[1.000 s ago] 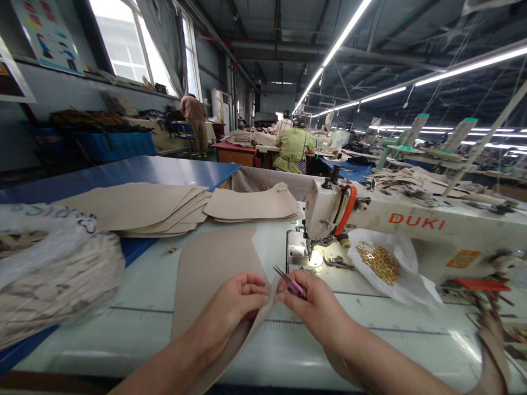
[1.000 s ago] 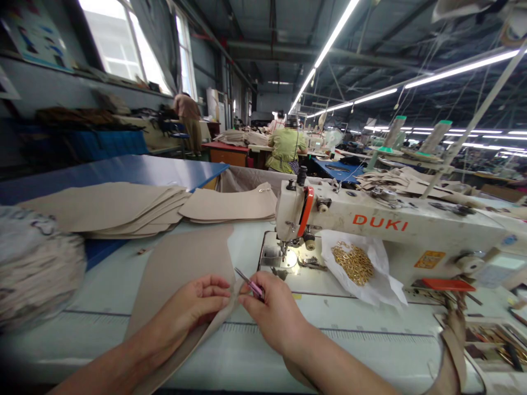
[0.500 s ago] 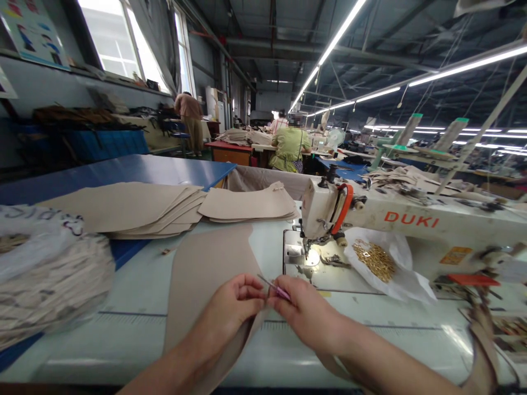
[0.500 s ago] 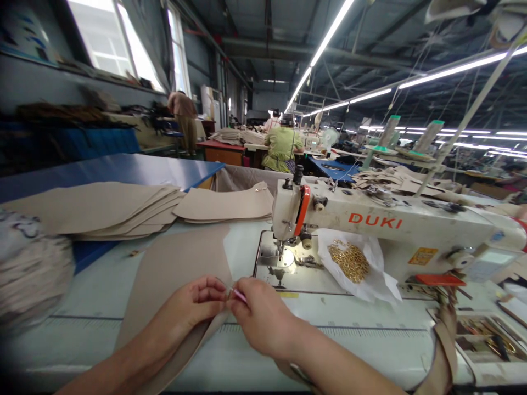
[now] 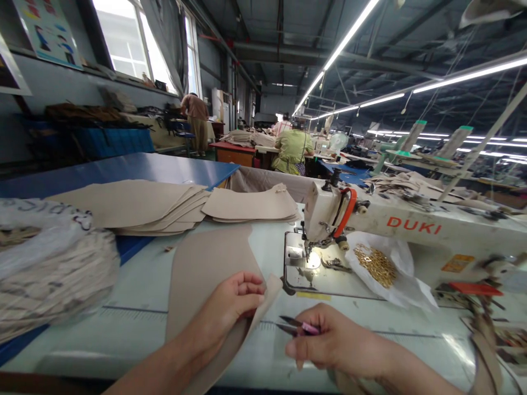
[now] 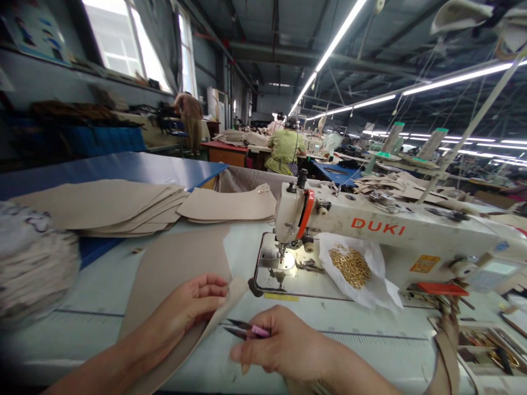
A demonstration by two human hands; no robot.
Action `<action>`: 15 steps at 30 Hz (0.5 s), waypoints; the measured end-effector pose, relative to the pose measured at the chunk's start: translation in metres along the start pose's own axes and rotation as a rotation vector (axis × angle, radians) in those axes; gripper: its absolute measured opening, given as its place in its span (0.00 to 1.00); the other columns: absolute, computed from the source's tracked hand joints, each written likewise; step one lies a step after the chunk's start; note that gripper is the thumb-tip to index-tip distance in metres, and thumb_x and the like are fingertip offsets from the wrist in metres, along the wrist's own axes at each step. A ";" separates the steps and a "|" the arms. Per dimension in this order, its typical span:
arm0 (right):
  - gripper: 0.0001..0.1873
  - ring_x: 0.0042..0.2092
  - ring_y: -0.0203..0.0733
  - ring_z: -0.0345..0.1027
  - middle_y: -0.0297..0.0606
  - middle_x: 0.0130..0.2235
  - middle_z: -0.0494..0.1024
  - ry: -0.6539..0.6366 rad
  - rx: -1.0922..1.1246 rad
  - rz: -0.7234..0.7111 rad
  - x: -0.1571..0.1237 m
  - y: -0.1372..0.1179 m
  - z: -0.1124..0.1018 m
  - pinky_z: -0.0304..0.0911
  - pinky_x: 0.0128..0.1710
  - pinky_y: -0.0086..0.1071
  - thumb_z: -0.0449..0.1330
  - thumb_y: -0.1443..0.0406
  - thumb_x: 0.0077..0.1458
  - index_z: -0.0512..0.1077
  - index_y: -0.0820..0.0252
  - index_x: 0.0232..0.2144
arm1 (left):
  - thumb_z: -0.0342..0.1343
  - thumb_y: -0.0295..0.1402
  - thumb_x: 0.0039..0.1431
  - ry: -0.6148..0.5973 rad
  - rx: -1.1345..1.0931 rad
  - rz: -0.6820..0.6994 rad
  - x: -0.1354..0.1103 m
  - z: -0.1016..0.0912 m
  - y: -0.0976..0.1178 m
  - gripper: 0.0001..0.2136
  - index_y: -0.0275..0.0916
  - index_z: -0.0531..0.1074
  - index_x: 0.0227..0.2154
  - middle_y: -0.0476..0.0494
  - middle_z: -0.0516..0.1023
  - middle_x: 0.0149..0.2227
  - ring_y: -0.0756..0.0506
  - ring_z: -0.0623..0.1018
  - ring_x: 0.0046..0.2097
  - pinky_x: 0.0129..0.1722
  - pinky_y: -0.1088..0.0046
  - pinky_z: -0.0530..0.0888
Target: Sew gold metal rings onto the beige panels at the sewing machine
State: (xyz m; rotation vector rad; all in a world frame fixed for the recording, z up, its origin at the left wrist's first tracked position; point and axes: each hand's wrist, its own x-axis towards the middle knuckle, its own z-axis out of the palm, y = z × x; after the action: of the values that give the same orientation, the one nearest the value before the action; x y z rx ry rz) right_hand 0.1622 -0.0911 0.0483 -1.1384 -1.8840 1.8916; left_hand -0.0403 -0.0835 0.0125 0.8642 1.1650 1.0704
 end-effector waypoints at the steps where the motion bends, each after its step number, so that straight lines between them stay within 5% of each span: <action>1: 0.15 0.20 0.28 0.42 0.24 0.17 0.53 0.064 -0.002 -0.030 0.001 0.002 0.000 0.39 0.20 0.27 0.61 0.59 0.47 0.65 0.61 0.18 | 0.61 0.24 0.38 -0.005 -0.006 0.004 0.001 0.000 -0.001 0.13 0.36 0.69 0.31 0.49 0.75 0.29 0.49 0.74 0.29 0.30 0.76 0.69; 7: 0.11 0.21 0.29 0.45 0.22 0.19 0.52 0.345 -0.008 -0.143 0.023 0.010 0.000 0.40 0.21 0.25 0.60 0.69 0.41 0.68 0.60 0.32 | 0.62 0.23 0.38 -0.021 -0.002 0.002 0.002 -0.001 -0.004 0.13 0.37 0.69 0.31 0.49 0.76 0.28 0.49 0.74 0.29 0.29 0.76 0.69; 12: 0.06 0.26 0.31 0.51 0.27 0.24 0.60 0.409 -0.111 -0.320 0.033 0.011 0.008 0.48 0.25 0.25 0.57 0.69 0.46 0.70 0.61 0.30 | 0.62 0.26 0.39 -0.035 0.010 0.041 0.003 -0.001 -0.003 0.13 0.37 0.69 0.31 0.49 0.76 0.28 0.49 0.74 0.28 0.29 0.76 0.69; 15: 0.06 0.24 0.31 0.50 0.26 0.22 0.58 0.407 -0.075 -0.286 0.034 0.014 0.005 0.47 0.23 0.25 0.58 0.64 0.48 0.68 0.61 0.27 | 0.63 0.27 0.36 -0.048 0.095 0.065 0.002 0.004 -0.002 0.12 0.37 0.70 0.27 0.49 0.76 0.25 0.48 0.74 0.28 0.29 0.74 0.69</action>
State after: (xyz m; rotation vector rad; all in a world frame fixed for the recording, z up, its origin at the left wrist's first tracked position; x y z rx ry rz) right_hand 0.1409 -0.0743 0.0232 -1.1045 -1.7827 1.3324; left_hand -0.0357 -0.0819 0.0112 1.0029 1.1619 1.0475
